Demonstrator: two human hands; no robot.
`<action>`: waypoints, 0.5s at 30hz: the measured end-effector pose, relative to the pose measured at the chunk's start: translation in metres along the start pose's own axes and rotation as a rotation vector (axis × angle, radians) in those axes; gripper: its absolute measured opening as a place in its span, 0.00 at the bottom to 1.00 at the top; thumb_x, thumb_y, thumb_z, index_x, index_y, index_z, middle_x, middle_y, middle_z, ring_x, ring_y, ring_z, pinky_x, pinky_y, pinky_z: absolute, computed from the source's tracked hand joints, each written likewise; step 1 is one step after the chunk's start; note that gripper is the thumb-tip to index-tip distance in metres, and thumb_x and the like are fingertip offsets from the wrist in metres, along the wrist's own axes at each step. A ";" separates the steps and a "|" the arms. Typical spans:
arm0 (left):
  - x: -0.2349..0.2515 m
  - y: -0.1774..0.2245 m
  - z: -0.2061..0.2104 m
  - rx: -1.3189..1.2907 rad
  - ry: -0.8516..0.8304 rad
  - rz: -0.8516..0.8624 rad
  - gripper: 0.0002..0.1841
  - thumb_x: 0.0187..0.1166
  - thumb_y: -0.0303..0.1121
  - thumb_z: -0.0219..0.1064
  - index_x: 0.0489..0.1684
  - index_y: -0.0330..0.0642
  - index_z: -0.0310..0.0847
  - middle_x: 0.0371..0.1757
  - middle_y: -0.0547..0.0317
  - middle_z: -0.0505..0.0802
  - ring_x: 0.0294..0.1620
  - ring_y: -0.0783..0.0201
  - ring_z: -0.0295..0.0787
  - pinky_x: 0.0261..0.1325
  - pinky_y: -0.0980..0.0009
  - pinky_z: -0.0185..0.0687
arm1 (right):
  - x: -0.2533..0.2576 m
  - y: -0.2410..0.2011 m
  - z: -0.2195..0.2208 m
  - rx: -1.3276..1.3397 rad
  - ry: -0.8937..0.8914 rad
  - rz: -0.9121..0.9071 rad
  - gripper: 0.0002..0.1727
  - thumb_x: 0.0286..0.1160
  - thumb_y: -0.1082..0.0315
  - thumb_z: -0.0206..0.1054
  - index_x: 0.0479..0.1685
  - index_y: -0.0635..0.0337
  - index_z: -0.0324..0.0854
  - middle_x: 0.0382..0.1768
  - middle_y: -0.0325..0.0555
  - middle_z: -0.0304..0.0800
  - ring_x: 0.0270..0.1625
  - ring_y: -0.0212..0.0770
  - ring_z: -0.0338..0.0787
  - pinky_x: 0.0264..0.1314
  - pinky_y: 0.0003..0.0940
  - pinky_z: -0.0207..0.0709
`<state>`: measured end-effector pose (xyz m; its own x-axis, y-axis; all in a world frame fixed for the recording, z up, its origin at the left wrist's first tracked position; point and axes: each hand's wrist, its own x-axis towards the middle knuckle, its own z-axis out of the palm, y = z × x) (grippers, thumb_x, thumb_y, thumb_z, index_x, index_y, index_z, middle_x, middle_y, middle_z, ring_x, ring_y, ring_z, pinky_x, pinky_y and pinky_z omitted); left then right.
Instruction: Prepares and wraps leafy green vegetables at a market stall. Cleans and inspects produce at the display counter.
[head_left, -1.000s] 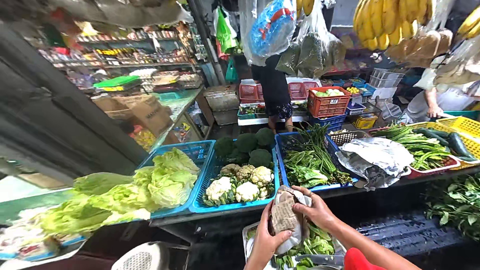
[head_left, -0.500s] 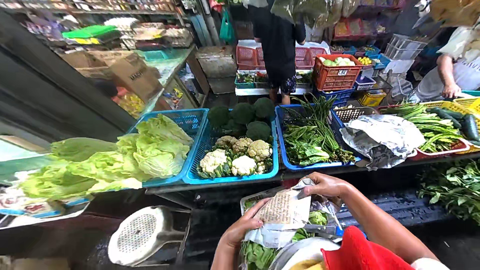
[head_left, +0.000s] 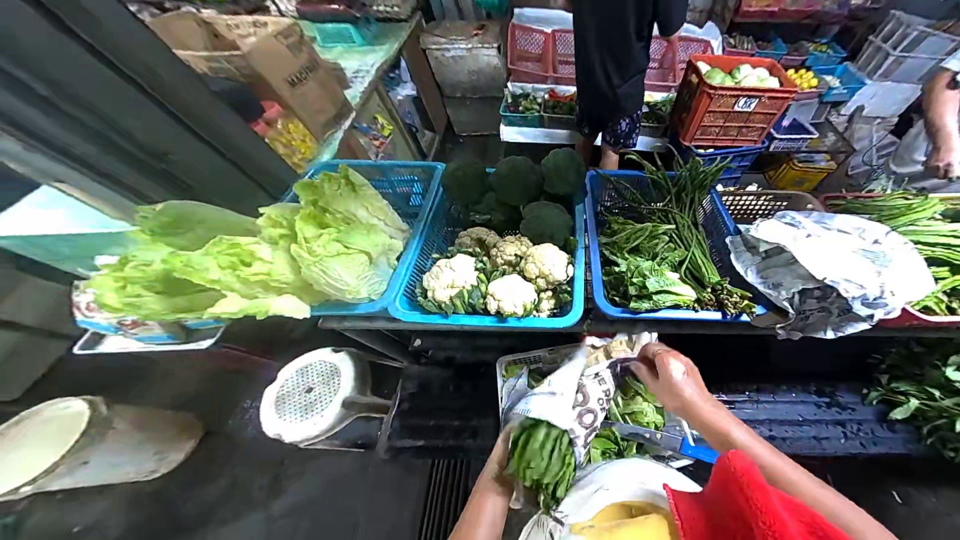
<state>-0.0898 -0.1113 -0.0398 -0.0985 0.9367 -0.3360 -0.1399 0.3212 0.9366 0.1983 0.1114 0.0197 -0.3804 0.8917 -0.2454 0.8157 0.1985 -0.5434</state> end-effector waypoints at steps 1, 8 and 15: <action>0.008 0.005 0.006 -0.021 -0.001 -0.023 0.31 0.91 0.30 0.52 0.95 0.56 0.50 0.86 0.60 0.75 0.81 0.64 0.76 0.82 0.58 0.76 | -0.004 -0.007 0.010 0.069 -0.085 0.057 0.30 0.84 0.41 0.59 0.64 0.59 0.84 0.57 0.55 0.91 0.62 0.54 0.90 0.68 0.61 0.80; 0.102 0.005 0.046 -0.578 0.142 -0.367 0.20 0.91 0.44 0.49 0.62 0.41 0.81 0.45 0.52 0.95 0.46 0.60 0.94 0.49 0.60 0.92 | -0.003 0.000 0.114 1.098 -0.416 0.437 0.47 0.83 0.34 0.56 0.95 0.49 0.43 0.83 0.61 0.69 0.78 0.58 0.78 0.73 0.62 0.78; 0.099 0.032 0.049 -0.815 0.032 -0.161 0.23 0.90 0.46 0.43 0.58 0.41 0.82 0.44 0.48 0.96 0.44 0.59 0.96 0.47 0.59 0.95 | 0.009 0.036 0.119 1.656 -0.597 0.406 0.53 0.76 0.20 0.23 0.78 0.48 0.72 0.57 0.49 0.93 0.58 0.45 0.93 0.57 0.48 0.89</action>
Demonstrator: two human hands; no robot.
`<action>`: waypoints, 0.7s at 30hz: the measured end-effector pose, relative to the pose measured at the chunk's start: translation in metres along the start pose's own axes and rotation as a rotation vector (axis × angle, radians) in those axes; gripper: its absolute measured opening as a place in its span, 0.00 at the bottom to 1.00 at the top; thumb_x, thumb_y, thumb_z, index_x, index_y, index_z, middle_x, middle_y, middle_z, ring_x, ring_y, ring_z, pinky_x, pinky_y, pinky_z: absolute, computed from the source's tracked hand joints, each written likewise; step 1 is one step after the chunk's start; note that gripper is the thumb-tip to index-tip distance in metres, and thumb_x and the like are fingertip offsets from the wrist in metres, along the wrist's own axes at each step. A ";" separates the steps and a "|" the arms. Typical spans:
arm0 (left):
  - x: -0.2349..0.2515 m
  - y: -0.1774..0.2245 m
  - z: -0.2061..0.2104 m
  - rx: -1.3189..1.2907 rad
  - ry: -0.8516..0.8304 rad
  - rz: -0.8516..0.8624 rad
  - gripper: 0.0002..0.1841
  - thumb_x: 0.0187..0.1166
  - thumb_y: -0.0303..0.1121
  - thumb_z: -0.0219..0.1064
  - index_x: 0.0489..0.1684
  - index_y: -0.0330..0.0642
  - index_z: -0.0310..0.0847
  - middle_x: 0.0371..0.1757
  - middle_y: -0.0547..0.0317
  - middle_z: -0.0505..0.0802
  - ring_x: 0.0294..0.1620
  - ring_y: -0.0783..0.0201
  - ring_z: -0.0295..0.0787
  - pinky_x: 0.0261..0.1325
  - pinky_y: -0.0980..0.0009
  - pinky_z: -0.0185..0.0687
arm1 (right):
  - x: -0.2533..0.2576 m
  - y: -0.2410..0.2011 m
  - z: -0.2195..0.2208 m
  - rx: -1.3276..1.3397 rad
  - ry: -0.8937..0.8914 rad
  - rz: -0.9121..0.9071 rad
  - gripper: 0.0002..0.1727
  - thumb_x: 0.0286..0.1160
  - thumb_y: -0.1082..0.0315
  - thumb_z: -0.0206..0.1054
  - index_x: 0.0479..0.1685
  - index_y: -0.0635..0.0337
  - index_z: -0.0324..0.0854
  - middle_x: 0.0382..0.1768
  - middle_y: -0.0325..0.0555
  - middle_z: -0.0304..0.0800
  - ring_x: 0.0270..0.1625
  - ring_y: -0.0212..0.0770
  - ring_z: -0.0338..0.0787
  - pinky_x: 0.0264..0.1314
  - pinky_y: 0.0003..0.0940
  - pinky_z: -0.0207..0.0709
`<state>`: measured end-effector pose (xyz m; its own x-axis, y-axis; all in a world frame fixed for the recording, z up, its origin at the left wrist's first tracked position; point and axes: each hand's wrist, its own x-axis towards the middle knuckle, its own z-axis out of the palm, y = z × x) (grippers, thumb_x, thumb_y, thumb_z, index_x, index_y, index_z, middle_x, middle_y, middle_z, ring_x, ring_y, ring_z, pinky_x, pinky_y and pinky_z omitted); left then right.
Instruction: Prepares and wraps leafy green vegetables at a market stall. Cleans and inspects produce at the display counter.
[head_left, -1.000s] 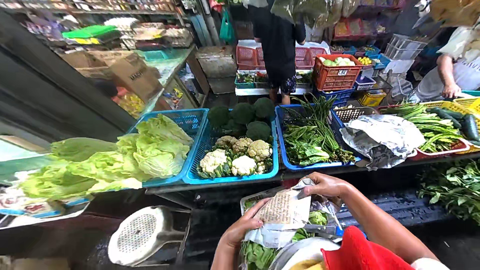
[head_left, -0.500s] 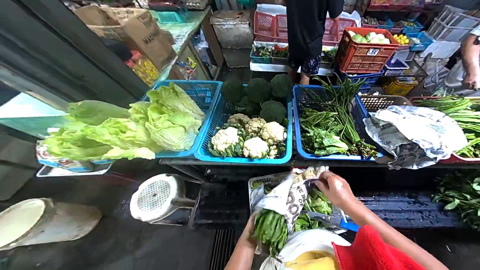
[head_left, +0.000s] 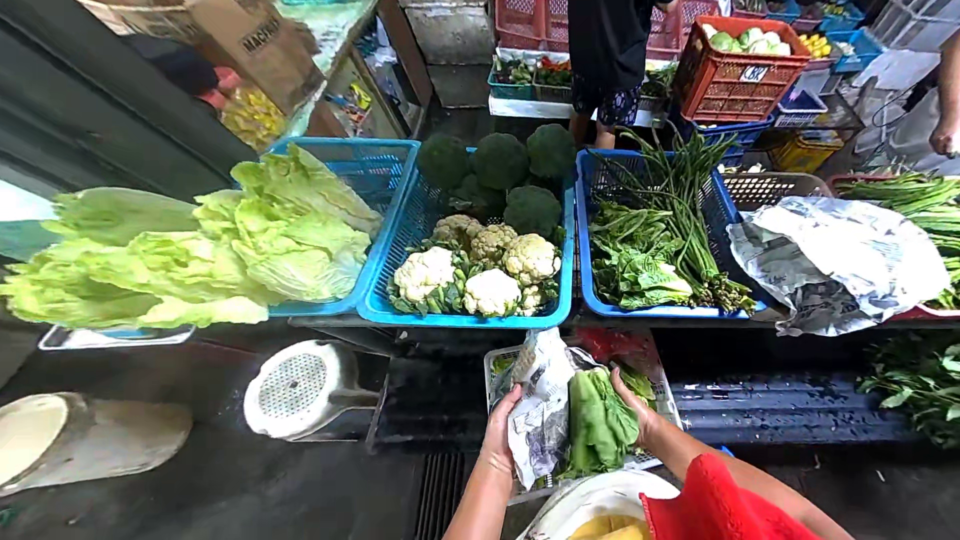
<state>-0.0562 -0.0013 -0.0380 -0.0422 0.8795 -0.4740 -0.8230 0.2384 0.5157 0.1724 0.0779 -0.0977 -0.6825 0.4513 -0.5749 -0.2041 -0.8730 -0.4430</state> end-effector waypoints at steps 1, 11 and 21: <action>-0.003 0.000 0.009 -0.006 0.000 0.009 0.23 0.90 0.45 0.42 0.56 0.41 0.82 0.43 0.49 0.96 0.44 0.59 0.97 0.46 0.60 0.95 | 0.003 0.004 -0.009 0.094 -0.072 -0.034 0.53 0.76 0.20 0.23 0.79 0.49 0.70 0.58 0.48 0.93 0.59 0.44 0.93 0.58 0.45 0.89; -0.030 0.044 -0.004 -0.047 -0.233 0.232 0.21 0.76 0.52 0.69 0.57 0.47 0.89 0.52 0.53 0.96 0.55 0.61 0.95 0.58 0.59 0.92 | -0.018 -0.006 -0.041 0.135 -0.121 -0.280 0.56 0.49 0.10 0.54 0.66 0.46 0.84 0.52 0.40 0.97 0.56 0.35 0.95 0.57 0.36 0.91; -0.070 0.096 0.022 0.265 0.183 0.521 0.21 0.88 0.37 0.40 0.44 0.53 0.85 0.39 0.67 0.97 0.43 0.76 0.95 0.46 0.75 0.93 | 0.005 0.001 -0.050 -0.572 0.215 0.039 0.40 0.87 0.38 0.52 0.86 0.61 0.63 0.72 0.57 0.82 0.73 0.48 0.84 0.76 0.50 0.78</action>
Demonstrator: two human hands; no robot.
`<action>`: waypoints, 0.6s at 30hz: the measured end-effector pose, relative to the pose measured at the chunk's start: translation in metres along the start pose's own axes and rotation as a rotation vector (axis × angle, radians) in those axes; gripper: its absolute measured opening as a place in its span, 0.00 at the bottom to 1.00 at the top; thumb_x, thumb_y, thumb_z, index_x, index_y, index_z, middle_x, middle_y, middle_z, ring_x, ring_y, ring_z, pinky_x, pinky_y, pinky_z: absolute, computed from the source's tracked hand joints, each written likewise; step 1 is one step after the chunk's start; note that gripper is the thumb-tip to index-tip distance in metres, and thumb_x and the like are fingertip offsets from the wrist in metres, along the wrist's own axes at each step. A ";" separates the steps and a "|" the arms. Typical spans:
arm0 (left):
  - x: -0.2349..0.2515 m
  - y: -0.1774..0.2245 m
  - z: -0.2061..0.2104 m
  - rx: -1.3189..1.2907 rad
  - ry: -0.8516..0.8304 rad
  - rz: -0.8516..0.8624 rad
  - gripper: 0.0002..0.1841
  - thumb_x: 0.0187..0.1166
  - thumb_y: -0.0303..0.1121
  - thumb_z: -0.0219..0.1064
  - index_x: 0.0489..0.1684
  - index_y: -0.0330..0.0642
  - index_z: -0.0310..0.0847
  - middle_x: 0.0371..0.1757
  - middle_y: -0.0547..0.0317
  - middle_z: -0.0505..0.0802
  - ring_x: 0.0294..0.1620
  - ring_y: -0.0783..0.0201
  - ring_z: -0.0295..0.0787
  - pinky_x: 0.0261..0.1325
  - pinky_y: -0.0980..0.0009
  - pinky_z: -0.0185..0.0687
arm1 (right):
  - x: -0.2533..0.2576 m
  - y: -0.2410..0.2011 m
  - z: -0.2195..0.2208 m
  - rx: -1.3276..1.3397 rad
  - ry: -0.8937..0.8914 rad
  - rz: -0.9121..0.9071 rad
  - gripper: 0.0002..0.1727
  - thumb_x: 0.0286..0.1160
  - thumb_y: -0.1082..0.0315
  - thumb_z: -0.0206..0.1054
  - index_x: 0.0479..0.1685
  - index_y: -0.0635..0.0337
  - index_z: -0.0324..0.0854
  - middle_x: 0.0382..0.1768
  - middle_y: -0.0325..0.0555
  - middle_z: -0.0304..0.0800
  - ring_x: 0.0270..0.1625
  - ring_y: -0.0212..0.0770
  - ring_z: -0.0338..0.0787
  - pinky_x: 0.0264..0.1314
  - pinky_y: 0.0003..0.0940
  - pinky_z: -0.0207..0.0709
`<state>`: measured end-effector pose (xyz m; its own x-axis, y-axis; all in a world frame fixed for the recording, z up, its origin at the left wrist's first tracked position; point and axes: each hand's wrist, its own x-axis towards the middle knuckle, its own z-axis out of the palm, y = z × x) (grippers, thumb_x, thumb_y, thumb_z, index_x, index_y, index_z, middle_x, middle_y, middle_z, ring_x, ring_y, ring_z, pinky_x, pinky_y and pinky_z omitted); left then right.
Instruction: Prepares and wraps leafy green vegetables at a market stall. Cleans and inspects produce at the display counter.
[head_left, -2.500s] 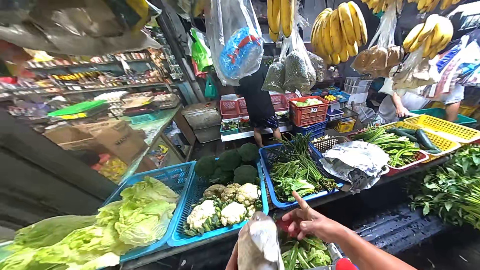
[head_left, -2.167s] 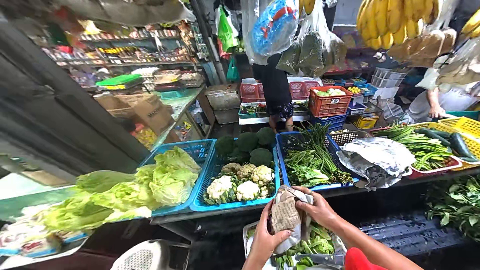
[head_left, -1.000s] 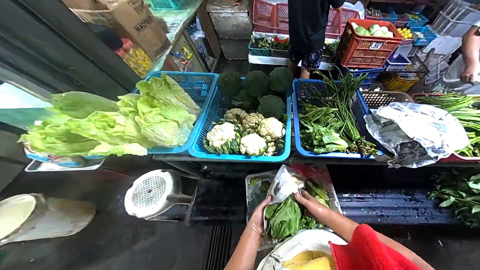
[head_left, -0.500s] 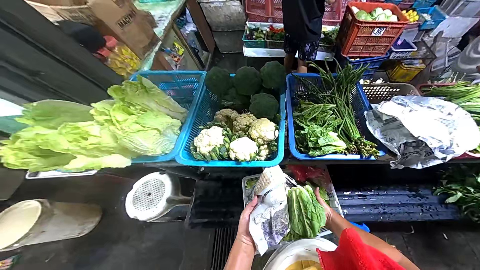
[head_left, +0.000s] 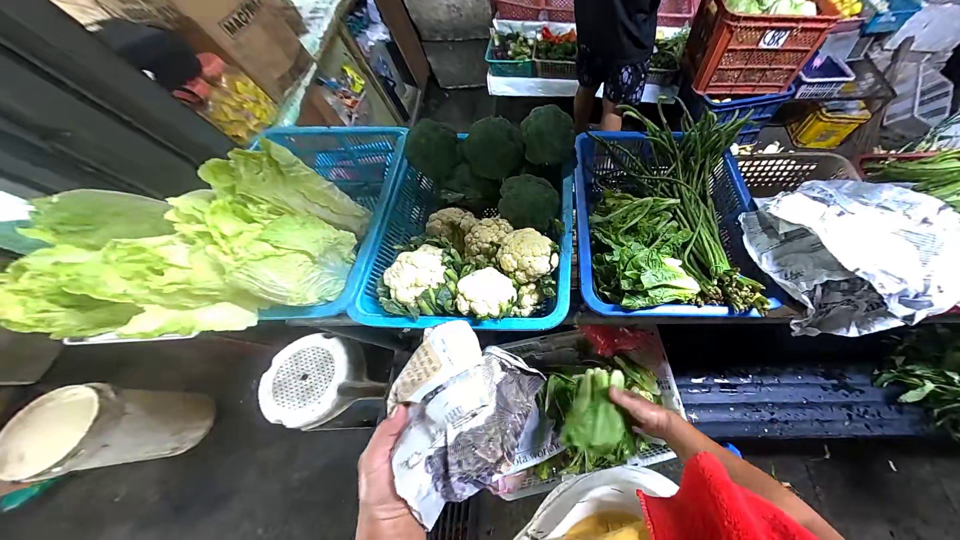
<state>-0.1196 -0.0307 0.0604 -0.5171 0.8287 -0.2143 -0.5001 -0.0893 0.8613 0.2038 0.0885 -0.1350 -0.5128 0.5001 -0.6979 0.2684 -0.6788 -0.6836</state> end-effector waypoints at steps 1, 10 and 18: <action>-0.001 0.002 0.005 0.007 -0.002 -0.026 0.22 0.88 0.37 0.38 0.42 0.53 0.85 0.38 0.67 0.97 0.41 0.76 0.95 0.45 0.75 0.93 | 0.002 -0.003 0.006 -0.194 0.025 0.026 0.45 0.82 0.37 0.60 0.90 0.62 0.59 0.81 0.61 0.74 0.82 0.53 0.76 0.85 0.54 0.69; -0.017 -0.004 0.046 0.049 -0.251 -0.044 0.24 0.88 0.34 0.38 0.39 0.59 0.88 0.42 0.77 0.98 0.47 0.85 0.92 0.54 0.84 0.87 | -0.061 -0.118 0.051 0.008 -0.196 -0.479 0.38 0.72 0.63 0.74 0.81 0.68 0.64 0.66 0.56 0.84 0.64 0.41 0.87 0.70 0.41 0.81; 0.032 -0.030 0.055 -0.035 -0.603 -0.119 0.21 0.87 0.54 0.55 0.57 0.56 0.92 0.52 0.59 0.97 0.48 0.63 0.97 0.43 0.64 0.94 | -0.169 -0.229 -0.030 0.012 0.566 -0.863 0.17 0.84 0.59 0.64 0.66 0.55 0.81 0.42 0.39 0.94 0.42 0.34 0.93 0.48 0.39 0.91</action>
<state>-0.0829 0.0288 0.0526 0.0226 0.9997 -0.0005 -0.5577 0.0131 0.8299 0.2539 0.1756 0.1329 -0.0676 0.9973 0.0288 -0.0187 0.0276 -0.9994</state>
